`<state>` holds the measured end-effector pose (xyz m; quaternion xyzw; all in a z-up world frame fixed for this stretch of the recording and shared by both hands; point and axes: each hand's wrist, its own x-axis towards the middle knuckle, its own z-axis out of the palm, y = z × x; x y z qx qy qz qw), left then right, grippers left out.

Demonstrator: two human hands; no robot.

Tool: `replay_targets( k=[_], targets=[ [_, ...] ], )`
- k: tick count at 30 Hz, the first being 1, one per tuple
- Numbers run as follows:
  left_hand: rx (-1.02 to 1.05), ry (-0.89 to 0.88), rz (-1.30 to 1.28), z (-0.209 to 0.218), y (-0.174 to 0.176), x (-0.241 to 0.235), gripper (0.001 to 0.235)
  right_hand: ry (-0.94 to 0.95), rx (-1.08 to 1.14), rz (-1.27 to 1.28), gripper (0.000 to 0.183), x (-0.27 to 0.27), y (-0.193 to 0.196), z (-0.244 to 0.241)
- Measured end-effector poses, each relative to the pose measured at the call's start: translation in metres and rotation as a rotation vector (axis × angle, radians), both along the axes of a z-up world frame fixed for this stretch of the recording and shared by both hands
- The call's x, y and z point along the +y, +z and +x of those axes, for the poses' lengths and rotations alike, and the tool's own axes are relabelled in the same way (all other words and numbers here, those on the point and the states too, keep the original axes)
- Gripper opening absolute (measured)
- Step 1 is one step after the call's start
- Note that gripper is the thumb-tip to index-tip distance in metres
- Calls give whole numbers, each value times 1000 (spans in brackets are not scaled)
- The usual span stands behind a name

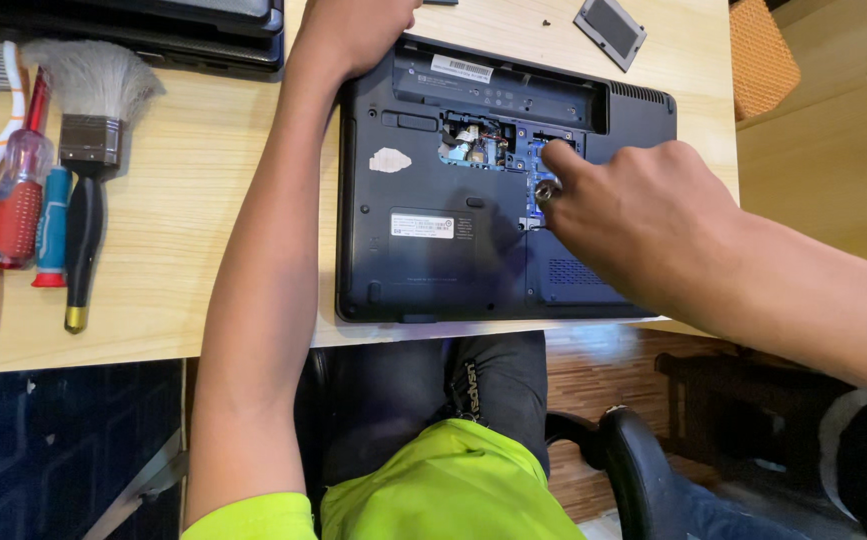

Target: The person uses a screwdriver to remove screws from the bottom cover of a laptop. They then lift off the cover and remove internal components, including a hard drive and a battery, placing them on the table.

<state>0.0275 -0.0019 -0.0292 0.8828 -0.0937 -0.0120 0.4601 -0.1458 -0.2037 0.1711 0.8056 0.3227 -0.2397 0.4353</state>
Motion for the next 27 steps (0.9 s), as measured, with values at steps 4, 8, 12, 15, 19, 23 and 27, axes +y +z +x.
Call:
replay_targets(
  k=[4, 8, 12, 15, 19, 23, 27],
  targets=[
    [71, 42, -15, -13, 14, 2, 24, -229, -70, -42, 78, 7, 3, 1],
    [41, 3, 22, -13, 16, 1, 35, -39, -102, 63, 50, -8, -9, 5],
    [0, -14, 4, -10, 13, 1, 32, 88, -41, 156, 22, 1, -1, 1],
    [-24, 17, -51, -8, 13, 0, 20, 133, -71, 45, 29, -10, -10, -3],
    [-15, 69, -136, -28, 31, 1, 25, -101, -156, 1, 71, -5, -11, 1],
    [-12, 96, -110, -18, 22, 1, 22, 43, -82, 113, 29, -9, -10, 2],
    [1, 46, -58, -4, 8, 0, 15, 128, -53, 172, 24, -6, -4, -4]
  ],
)
